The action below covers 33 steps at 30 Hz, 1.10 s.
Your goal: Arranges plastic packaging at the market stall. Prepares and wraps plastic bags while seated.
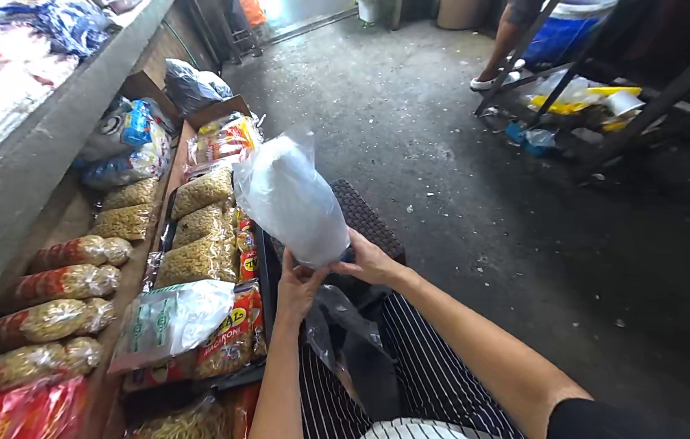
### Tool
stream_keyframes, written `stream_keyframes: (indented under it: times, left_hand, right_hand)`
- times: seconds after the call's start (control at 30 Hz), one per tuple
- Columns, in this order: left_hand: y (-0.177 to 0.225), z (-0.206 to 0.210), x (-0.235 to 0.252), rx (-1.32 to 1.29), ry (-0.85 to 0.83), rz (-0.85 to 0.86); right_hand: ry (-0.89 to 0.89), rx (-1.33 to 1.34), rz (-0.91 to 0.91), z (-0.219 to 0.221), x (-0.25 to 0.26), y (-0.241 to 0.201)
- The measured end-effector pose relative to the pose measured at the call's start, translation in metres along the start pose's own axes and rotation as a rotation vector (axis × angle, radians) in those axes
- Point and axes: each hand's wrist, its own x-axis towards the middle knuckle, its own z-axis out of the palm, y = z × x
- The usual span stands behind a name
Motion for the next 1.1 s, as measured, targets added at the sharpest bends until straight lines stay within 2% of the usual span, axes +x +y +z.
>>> stream_keyframes:
  times: [0.07, 0.13, 0.23, 0.3, 0.37, 0.4, 0.5, 0.63, 0.73, 0.83, 0.9, 0.97, 1.03, 1.1]
  left_hand:
    - [0.0, -0.005, -0.012, 0.073, 0.095, -0.026]
    - [0.007, -0.011, -0.033, 0.055, 0.137, 0.005]
    - [0.035, -0.004, -0.06, -0.086, 0.002, 0.153]
    - [0.049, -0.003, -0.065, -0.125, -0.113, 0.285]
    - [0.058, -0.015, -0.065, 0.014, -0.235, 0.325]
    - [0.061, -0.024, -0.065, 0.129, -0.294, 0.289]
    - [0.055, -0.047, -0.067, 0.312, -0.375, 0.192]
    - [0.047, -0.052, -0.067, -0.054, -0.332, 0.289]
    - [0.052, -0.024, -0.069, -0.092, -0.341, 0.244]
    - [0.048, 0.007, -0.065, -0.18, -0.434, 0.256]
    - [0.047, 0.022, -0.062, -0.33, -0.361, 0.31]
    - [0.051, 0.026, -0.061, -0.426, -0.299, 0.338]
    - [0.058, 0.021, -0.062, -0.46, -0.295, 0.351]
    - [0.067, 0.015, -0.063, -0.357, -0.346, 0.382]
  right_hand:
    - [0.045, 0.039, 0.052, -0.012, -0.014, -0.002]
    - [0.073, 0.09, 0.055, -0.031, -0.03, -0.024]
    - [-0.22, 0.067, -0.102, -0.046, -0.056, -0.074]
    - [-0.384, -0.035, -0.127, -0.042, -0.067, -0.099]
    - [-0.349, -0.065, -0.19, -0.042, -0.074, -0.106]
    - [-0.32, -0.03, -0.201, -0.049, -0.077, -0.106]
    - [-0.211, 0.211, -0.13, -0.075, -0.087, -0.103]
    - [-0.184, 0.454, -0.032, -0.098, -0.097, -0.095]
    - [-0.27, 0.549, -0.118, -0.096, -0.106, -0.093]
    - [-0.317, 0.659, -0.188, -0.095, -0.112, -0.096]
    - [-0.335, 0.694, -0.183, -0.1, -0.117, -0.093]
    - [-0.355, 0.626, -0.125, -0.113, -0.122, -0.084]
    - [-0.345, 0.384, -0.048, -0.131, -0.126, -0.074]
    - [-0.324, 0.133, -0.023, -0.15, -0.123, -0.076]
